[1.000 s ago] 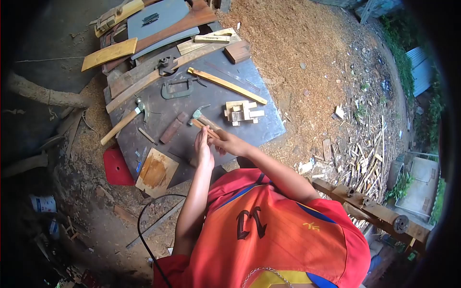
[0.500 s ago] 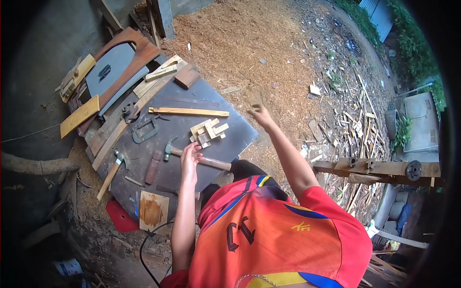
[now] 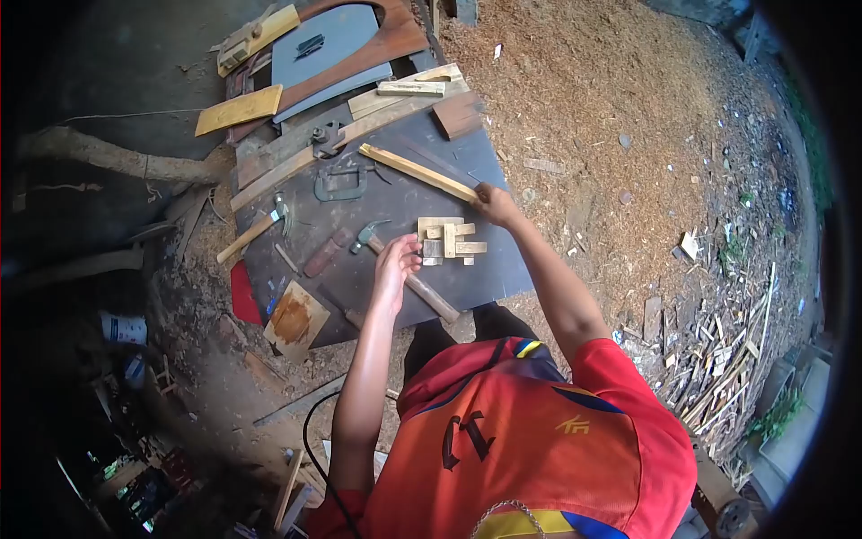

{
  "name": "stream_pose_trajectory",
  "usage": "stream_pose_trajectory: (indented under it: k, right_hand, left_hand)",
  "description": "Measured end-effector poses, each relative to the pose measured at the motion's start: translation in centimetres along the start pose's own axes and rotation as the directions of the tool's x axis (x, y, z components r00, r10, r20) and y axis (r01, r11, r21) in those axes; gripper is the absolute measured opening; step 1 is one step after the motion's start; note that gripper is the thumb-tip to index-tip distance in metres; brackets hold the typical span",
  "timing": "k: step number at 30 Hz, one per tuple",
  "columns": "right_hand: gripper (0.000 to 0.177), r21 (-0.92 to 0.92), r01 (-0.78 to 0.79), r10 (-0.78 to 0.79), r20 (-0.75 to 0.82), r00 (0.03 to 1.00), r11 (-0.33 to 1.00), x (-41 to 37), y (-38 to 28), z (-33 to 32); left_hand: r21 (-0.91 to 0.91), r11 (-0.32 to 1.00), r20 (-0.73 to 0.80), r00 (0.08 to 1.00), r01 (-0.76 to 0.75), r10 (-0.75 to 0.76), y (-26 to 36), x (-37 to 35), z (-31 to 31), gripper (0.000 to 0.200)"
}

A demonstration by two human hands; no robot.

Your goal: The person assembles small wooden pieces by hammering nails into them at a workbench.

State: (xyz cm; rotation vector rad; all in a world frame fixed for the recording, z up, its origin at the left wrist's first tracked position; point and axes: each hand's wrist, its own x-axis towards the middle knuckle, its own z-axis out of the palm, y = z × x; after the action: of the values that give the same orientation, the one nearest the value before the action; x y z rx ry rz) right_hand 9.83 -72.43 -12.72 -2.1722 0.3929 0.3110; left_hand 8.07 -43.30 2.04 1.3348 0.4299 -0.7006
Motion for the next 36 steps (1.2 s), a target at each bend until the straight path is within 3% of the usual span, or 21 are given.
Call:
stream_pose_trajectory:
  k: [1,3,4,6,11,12,13,15,16,18,20,22,23,24,25,27,29,30,32,34,36]
  right_hand:
    - [0.039,-0.01,0.05,-0.05,0.02,0.999,0.999,-0.1,0.1,-0.6]
    - [0.048,0.273,-0.209,0.101,0.365,0.926,0.939,-0.9,-0.9,-3.2]
    - [0.049,0.349,-0.268,0.112,0.407,0.907,0.898,-2.0,-1.9,-4.5]
    - [0.053,0.485,-0.383,0.126,0.481,0.868,0.786,-4.2,-3.6,-6.9]
    - [0.06,0.453,-0.387,0.103,0.535,0.839,0.803,-8.4,-4.0,-10.6]
    - [0.06,0.462,-0.386,0.092,0.539,0.837,0.798,-9.2,-3.8,-10.9]
    - [0.062,0.483,-0.381,0.077,0.537,0.84,0.789,-10.0,-3.5,-11.2]
    - [0.064,0.523,-0.365,0.045,0.526,0.849,0.77,-11.6,-3.2,-12.0]
    - [0.059,0.533,-0.368,0.045,0.524,0.851,0.762,-12.7,-4.0,-13.2]
    - [0.051,0.505,-0.203,-0.06,0.457,0.888,0.839,-14.2,-2.6,-14.0]
    - [0.044,0.499,-0.179,-0.061,0.428,0.902,0.848,-15.9,1.2,-17.2]
    - [0.039,0.565,-0.189,0.096,0.19,0.977,0.803,-20.6,5.0,-22.6]
    - [0.042,0.686,-0.088,0.178,-0.061,0.982,0.722,-22.7,9.8,-24.1]
    - [0.051,0.816,0.215,0.338,-0.442,0.831,0.537,-24.6,12.9,-24.8]
    - [0.064,0.74,0.55,0.527,-0.666,0.527,0.386,-26.3,14.6,-25.5]
    - [0.085,0.795,0.409,0.788,-0.568,0.239,0.449,-26.6,14.2,-25.8]
    - [0.105,0.843,0.226,0.83,-0.528,0.179,0.488,-25.7,12.0,-23.6]
    - [0.113,0.829,0.111,0.778,-0.553,0.298,0.548,-25.4,10.4,-21.9]
    - [0.101,0.815,-0.012,0.657,-0.457,0.6,0.579,-25.3,7.8,-19.4]
    - [0.066,0.774,-0.013,0.537,-0.427,0.727,0.633,-20.9,9.6,-15.2]
    - [0.056,0.786,-0.029,0.423,-0.3,0.855,0.618,-18.6,8.2,-13.6]
  left_hand:
    - [-0.007,1.0,-0.008,1.0,-0.002,0.002,0.0,0.2,0.5,0.033]
    - [-0.017,1.0,-0.008,1.0,-0.006,0.006,0.2,0.7,1.6,0.033]
    - [-0.011,1.0,0.0,1.0,-0.004,0.004,0.2,1.0,2.3,0.033]
    - [0.005,1.0,0.028,1.0,0.001,-0.001,0.1,1.9,3.9,0.033]
    - [0.085,0.996,0.111,0.993,0.03,-0.039,-0.6,3.5,8.6,0.042]
    - [0.158,0.987,0.12,0.993,-0.001,-0.018,-0.9,3.8,9.5,0.056]
    - [0.068,0.998,0.13,0.991,0.012,-0.021,-1.1,4.1,10.0,0.062]
    - [-0.112,0.993,0.151,0.988,0.044,-0.026,-1.3,4.6,11.1,0.073]
    - [-0.094,0.995,0.188,0.982,0.014,0.004,-1.7,5.2,10.9,0.087]
    - [-0.07,0.994,0.212,0.975,0.081,-0.065,-1.7,6.2,10.5,0.088]
    - [0.102,0.988,0.253,0.958,0.112,-0.135,-1.4,8.3,9.5,0.083]
    - [0.215,0.974,0.254,0.959,0.071,-0.126,0.5,10.3,8.0,0.076]
    - [0.232,0.972,0.284,0.952,0.045,-0.112,2.0,12.0,6.5,0.071]
    - [0.218,0.976,0.297,0.952,0.004,-0.07,4.1,12.9,5.2,0.066]
    - [0.182,0.983,0.272,0.962,-0.034,-0.017,6.3,13.7,3.9,0.062]
    - [0.03,0.998,0.204,0.978,-0.058,0.051,10.2,15.5,0.4,0.058]
    - [-0.093,0.992,0.147,0.984,-0.082,0.096,14.2,16.9,-3.8,0.054]
    - [-0.134,0.984,0.126,0.983,-0.115,0.132,15.9,17.5,-6.2,0.053]
    - [-0.196,0.963,0.056,0.978,-0.185,0.199,19.4,18.1,-12.3,0.052]
    - [-0.229,0.935,-0.065,0.963,-0.271,0.263,22.4,16.4,-17.4,0.051]
    - [-0.253,0.898,-0.198,0.928,-0.36,0.316,25.4,12.5,-23.6,0.048]
